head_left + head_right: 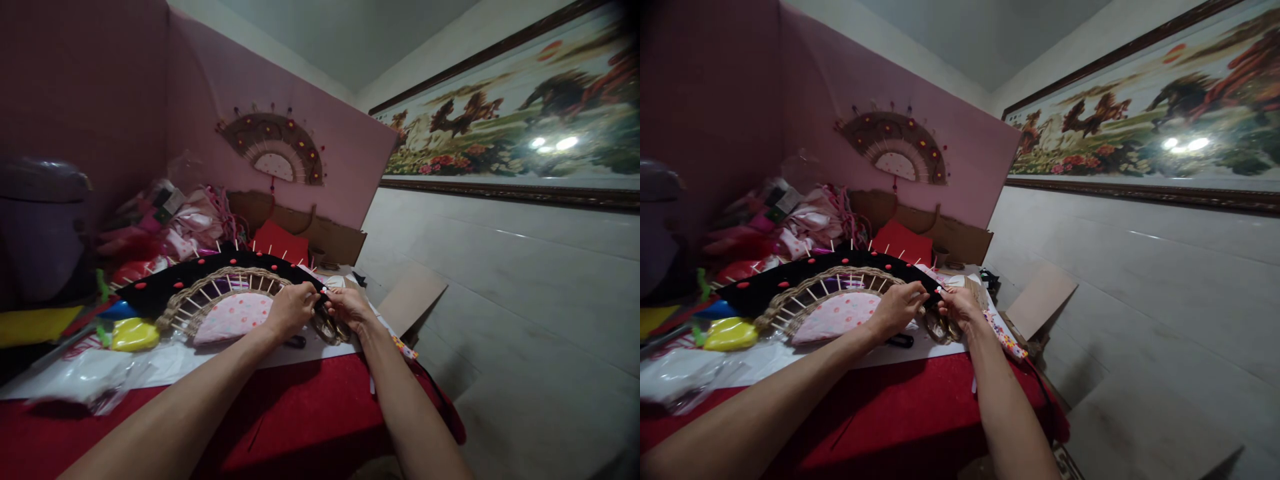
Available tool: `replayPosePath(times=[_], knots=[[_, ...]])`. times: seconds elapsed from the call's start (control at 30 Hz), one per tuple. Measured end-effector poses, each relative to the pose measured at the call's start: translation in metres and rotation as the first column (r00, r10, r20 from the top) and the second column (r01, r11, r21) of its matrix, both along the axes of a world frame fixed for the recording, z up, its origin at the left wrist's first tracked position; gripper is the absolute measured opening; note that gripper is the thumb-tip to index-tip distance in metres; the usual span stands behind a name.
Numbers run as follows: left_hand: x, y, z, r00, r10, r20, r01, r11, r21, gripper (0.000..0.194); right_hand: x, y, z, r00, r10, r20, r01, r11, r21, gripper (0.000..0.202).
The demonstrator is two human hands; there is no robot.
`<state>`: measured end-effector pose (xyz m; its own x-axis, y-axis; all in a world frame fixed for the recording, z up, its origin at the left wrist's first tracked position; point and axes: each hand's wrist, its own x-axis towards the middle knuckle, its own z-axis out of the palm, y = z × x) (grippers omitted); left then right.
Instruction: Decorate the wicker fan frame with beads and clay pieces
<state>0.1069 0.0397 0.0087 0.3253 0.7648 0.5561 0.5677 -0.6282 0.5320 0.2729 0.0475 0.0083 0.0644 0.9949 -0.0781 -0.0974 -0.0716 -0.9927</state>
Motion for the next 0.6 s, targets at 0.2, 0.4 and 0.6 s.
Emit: replayPosePath(times=[0.2, 0.4, 0.6], knots=[[-0.0002, -0.0004, 0.0001, 1.000, 0.000, -0.004, 0.000, 1.000, 0.006, 0.018, -0.0001, 0.0002, 0.0000, 0.999, -0.030, -0.036, 0.029, 0.999, -0.018, 0.014], [-0.0002, 0.0016, 0.0000, 1.000, 0.015, 0.003, -0.015, 1.000, -0.013, 0.018, 0.0009, 0.0006, -0.0003, 0.997, -0.064, -0.046, 0.063, 0.998, -0.016, 0.019], [-0.0002, 0.0042, -0.0011, 0.999, 0.023, 0.041, -0.022, 0.999, -0.025, 0.019, 0.0013, 0.0000, -0.0010, 0.997, -0.072, 0.037, 0.073, 0.997, -0.012, 0.017]])
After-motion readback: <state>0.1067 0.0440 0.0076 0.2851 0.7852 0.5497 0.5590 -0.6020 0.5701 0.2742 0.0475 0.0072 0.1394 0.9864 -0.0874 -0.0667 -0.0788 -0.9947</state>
